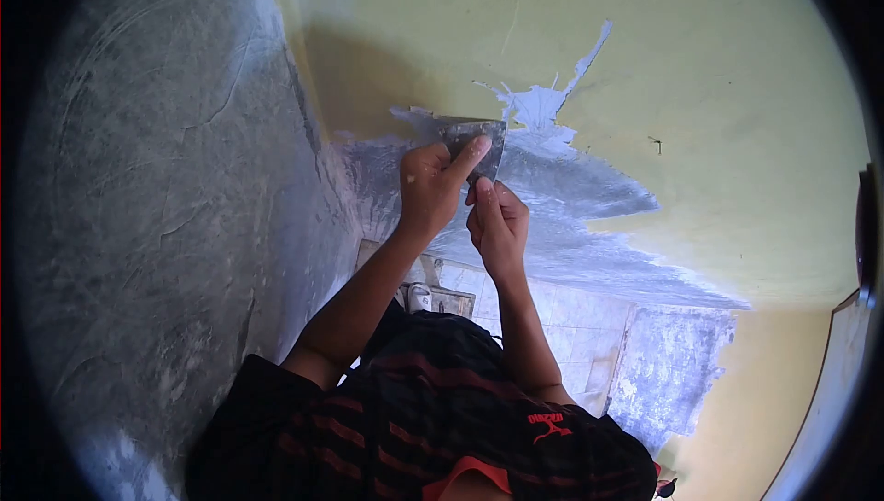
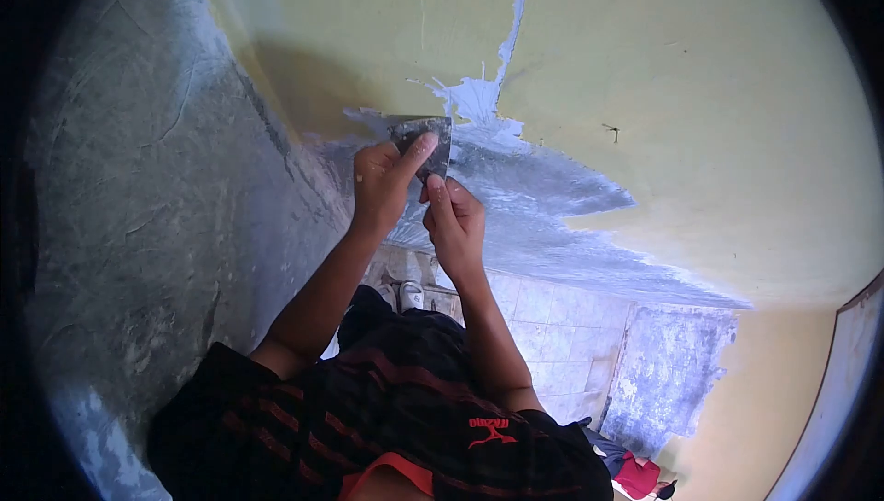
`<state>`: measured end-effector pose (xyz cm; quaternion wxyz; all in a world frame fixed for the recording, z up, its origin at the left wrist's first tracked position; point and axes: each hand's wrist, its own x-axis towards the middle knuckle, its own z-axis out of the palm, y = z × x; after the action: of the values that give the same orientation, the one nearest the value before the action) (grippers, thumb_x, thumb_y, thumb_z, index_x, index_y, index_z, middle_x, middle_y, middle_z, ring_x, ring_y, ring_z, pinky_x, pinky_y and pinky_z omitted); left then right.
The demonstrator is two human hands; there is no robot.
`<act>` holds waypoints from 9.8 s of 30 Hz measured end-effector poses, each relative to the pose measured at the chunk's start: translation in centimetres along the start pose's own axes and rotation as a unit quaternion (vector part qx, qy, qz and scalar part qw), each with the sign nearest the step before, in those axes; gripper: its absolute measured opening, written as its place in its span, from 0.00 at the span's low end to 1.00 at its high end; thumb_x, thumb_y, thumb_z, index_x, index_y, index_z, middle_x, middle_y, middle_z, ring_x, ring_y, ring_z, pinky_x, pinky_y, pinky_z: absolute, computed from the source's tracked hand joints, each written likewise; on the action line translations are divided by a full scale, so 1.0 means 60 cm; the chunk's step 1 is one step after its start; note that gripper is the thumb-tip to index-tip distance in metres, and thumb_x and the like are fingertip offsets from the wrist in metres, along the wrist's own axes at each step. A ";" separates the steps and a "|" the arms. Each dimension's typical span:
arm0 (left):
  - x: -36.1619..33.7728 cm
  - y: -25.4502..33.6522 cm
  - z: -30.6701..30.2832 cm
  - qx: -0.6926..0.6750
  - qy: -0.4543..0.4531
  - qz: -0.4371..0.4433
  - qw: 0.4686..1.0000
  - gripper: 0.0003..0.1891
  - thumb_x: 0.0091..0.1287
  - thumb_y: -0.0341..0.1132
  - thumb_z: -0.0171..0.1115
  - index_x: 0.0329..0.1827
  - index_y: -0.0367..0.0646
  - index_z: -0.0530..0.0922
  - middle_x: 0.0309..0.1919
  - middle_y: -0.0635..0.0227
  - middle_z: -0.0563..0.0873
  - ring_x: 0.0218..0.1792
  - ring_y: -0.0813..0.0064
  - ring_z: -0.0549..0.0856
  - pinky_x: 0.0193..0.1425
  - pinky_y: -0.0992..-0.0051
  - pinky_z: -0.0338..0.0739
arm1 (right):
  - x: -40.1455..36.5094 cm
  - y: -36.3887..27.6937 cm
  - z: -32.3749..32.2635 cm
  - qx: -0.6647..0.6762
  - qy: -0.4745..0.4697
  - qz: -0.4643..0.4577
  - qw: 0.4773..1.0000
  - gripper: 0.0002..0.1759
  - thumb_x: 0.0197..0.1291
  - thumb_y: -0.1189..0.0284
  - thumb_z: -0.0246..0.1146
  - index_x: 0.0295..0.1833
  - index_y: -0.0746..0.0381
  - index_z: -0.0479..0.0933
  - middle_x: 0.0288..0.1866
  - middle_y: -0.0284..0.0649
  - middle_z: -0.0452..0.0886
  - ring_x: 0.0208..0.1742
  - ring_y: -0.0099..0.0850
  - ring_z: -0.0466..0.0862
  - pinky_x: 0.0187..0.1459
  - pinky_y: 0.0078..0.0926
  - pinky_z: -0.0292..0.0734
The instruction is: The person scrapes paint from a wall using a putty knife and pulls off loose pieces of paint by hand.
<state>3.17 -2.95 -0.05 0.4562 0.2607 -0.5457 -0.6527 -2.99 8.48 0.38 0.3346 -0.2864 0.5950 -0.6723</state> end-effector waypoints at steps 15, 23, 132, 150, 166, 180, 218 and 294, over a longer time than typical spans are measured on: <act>-0.009 -0.022 0.021 -0.021 -0.004 0.015 1.000 0.29 0.73 0.44 0.75 0.14 0.40 0.74 0.12 0.80 0.73 0.20 0.90 0.67 0.22 0.75 0.59 | 0.001 -0.001 -0.033 -0.020 -0.018 0.017 0.999 0.21 0.83 0.61 0.58 0.36 0.62 0.79 0.17 0.23 0.66 0.17 0.13 0.61 0.21 0.18 0.52; -0.007 -0.011 0.019 -0.047 -0.013 -0.018 0.999 0.29 0.72 0.43 0.75 0.14 0.42 0.74 0.12 0.79 0.73 0.17 0.89 0.69 0.18 0.76 0.60 | 0.003 0.008 -0.019 0.007 0.006 0.006 1.000 0.21 0.84 0.61 0.57 0.37 0.63 0.79 0.16 0.23 0.66 0.16 0.12 0.61 0.20 0.19 0.51; 0.000 -0.004 0.031 -0.045 -0.003 -0.023 0.999 0.34 0.68 0.43 0.79 0.10 0.45 0.65 0.13 0.84 0.63 0.21 0.90 0.60 0.23 0.72 0.52 | -0.002 -0.004 -0.012 -0.065 0.031 -0.035 0.997 0.24 0.85 0.56 0.54 0.32 0.58 0.73 0.19 0.22 0.66 0.18 0.12 0.61 0.19 0.16 0.52; -0.004 0.005 0.031 -0.061 -0.021 -0.051 0.997 0.32 0.70 0.45 0.77 0.12 0.43 0.67 0.12 0.83 0.67 0.21 0.90 0.63 0.23 0.73 0.53 | -0.004 -0.016 -0.030 -0.112 0.031 -0.006 0.993 0.23 0.83 0.58 0.57 0.32 0.61 0.75 0.21 0.24 0.69 0.22 0.14 0.65 0.24 0.20 0.58; -0.068 -0.083 0.039 -0.322 -0.156 -0.280 0.891 0.18 0.77 0.51 0.67 0.30 0.53 0.79 0.21 0.81 0.73 0.19 0.89 0.67 0.24 0.82 0.58 | -0.108 -0.005 -0.091 -0.083 0.090 0.020 0.992 0.19 0.78 0.69 0.65 0.66 0.70 0.80 0.32 0.25 0.76 0.30 0.11 0.69 0.30 0.13 0.64; -0.041 -0.044 0.066 -0.504 -0.181 -0.329 0.778 0.23 0.78 0.62 0.59 0.39 0.52 0.82 0.30 0.79 0.86 0.18 0.87 0.64 0.31 0.79 0.67 | -0.063 -0.149 -0.056 -0.458 0.081 -0.130 0.876 0.14 0.71 0.74 0.69 0.57 0.70 0.87 0.21 0.45 0.84 0.24 0.15 0.76 0.28 0.22 0.73; -0.045 -0.033 0.059 -0.432 -0.119 -0.325 0.833 0.20 0.77 0.62 0.62 0.38 0.56 0.80 0.26 0.85 0.81 0.17 0.88 0.63 0.31 0.79 0.62 | -0.053 -0.152 -0.062 -0.405 0.033 -0.104 0.908 0.15 0.71 0.72 0.71 0.55 0.73 0.86 0.31 0.48 0.89 0.32 0.18 0.80 0.34 0.24 0.78; -0.037 -0.062 0.025 -0.363 -0.069 -0.263 0.891 0.20 0.79 0.57 0.62 0.34 0.54 0.80 0.24 0.83 0.77 0.23 0.87 0.68 0.33 0.77 0.65 | -0.028 -0.116 -0.039 -0.358 0.015 -0.035 0.933 0.15 0.71 0.71 0.71 0.54 0.72 0.86 0.33 0.51 0.89 0.32 0.21 0.80 0.37 0.27 0.79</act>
<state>1.76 -0.35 -3.50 0.2919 0.1649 -0.2125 -0.9178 -4.57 11.71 7.00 0.1775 -0.3980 0.7906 -0.4301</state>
